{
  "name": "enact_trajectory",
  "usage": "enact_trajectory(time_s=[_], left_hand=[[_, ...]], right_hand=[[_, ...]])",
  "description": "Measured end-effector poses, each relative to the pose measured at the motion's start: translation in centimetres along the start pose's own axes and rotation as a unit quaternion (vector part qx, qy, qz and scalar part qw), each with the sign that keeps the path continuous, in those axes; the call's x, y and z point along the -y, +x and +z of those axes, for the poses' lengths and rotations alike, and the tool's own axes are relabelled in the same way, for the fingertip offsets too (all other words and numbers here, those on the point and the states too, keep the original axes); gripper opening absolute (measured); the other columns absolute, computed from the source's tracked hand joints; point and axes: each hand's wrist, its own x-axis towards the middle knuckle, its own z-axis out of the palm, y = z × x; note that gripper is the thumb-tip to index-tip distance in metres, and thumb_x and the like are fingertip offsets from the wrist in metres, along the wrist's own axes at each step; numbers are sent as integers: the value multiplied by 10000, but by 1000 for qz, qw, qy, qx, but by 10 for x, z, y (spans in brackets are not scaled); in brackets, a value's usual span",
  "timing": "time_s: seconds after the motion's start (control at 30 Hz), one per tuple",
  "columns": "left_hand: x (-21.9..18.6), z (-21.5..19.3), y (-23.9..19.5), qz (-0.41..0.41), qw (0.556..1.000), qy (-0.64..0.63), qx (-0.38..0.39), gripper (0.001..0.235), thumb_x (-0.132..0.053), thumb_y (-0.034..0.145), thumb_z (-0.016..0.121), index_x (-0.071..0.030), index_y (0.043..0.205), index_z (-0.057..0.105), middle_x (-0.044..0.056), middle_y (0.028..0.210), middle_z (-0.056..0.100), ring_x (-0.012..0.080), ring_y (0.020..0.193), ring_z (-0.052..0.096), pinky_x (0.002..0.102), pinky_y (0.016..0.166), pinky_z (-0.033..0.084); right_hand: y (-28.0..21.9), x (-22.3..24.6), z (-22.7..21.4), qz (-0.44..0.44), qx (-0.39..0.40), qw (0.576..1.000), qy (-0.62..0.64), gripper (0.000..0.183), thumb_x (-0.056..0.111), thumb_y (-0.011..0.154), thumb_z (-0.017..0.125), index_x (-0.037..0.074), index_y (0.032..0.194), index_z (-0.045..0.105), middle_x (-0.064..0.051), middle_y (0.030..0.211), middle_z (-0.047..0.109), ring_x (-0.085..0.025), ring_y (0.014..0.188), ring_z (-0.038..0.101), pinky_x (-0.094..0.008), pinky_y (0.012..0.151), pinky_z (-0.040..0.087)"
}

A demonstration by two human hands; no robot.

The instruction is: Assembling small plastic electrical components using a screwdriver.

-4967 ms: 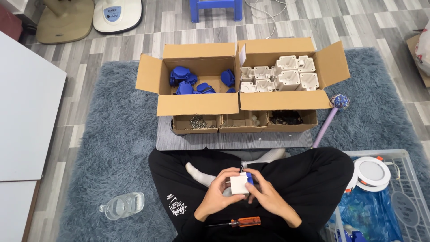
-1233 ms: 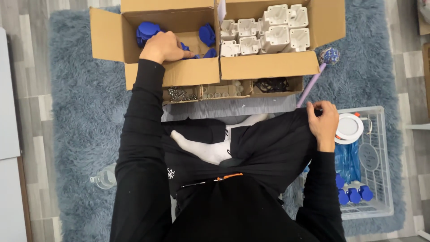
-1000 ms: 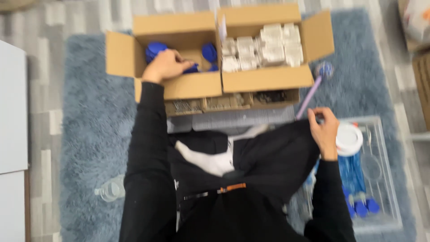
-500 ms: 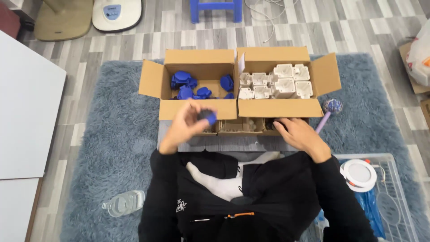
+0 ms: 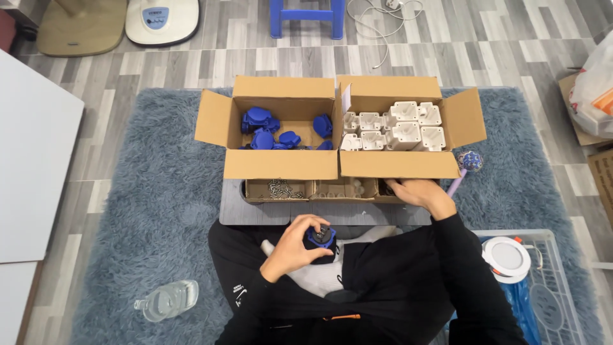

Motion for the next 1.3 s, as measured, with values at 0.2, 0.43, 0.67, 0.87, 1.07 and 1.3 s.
enact_trajectory(time_s=[0.2, 0.43, 0.67, 0.87, 1.07, 1.3], left_hand=[[11, 12, 5, 24, 986, 157, 42, 477, -250, 843, 929, -181, 1180, 599, 23, 1421, 741, 326, 1376, 571, 466, 1030, 438], [10, 15, 11, 83, 988, 121, 42, 396, -55, 924, 810, -76, 1243, 576, 155, 1484, 683, 399, 1494, 534, 542, 1144, 469], [22, 17, 13, 125, 981, 151, 0, 378, 0, 954, 735, -82, 1313, 651, 142, 1443, 665, 415, 1429, 582, 534, 1125, 517], [30, 21, 11, 110, 981, 156, -17, 389, -37, 976, 735, -92, 1354, 666, 132, 1402, 655, 386, 1356, 630, 503, 1087, 553], [33, 21, 13, 108, 980, 162, -37, 391, -62, 995, 727, -87, 1379, 658, 150, 1391, 660, 390, 1296, 662, 503, 1019, 581], [34, 24, 16, 102, 980, 160, -58, 416, -133, 996, 748, -143, 1403, 662, 110, 1410, 666, 372, 1258, 678, 495, 955, 582]], right_hand=[[13, -13, 6, 9, -7, 1000, -15, 814, 605, 1076, 402, -18, 1578, 556, -306, 1626, 532, -399, 1581, 447, -552, 1345, 288], [15, -11, 9, 10, 8, 1000, 8, 782, 560, 1076, 424, -24, 1580, 551, -308, 1637, 517, -403, 1594, 422, -546, 1363, 258], [27, -18, 9, -5, -13, 999, -47, 815, 584, 1024, 577, -68, 1512, 603, -324, 1540, 617, -426, 1523, 523, -543, 1326, 337], [81, -98, 60, -5, -71, 991, -118, 682, 477, 991, 682, -79, 1385, 708, -318, 1345, 750, -424, 1363, 682, -539, 1189, 507], [90, -121, 72, -21, -155, 972, -178, 524, 384, 926, 726, -33, 1236, 795, -252, 1142, 830, -397, 1167, 787, -525, 1010, 626], [129, -155, 105, -21, -146, 974, -172, 549, 408, 961, 733, -64, 1236, 789, -289, 1160, 820, -433, 1186, 774, -579, 1045, 598]])
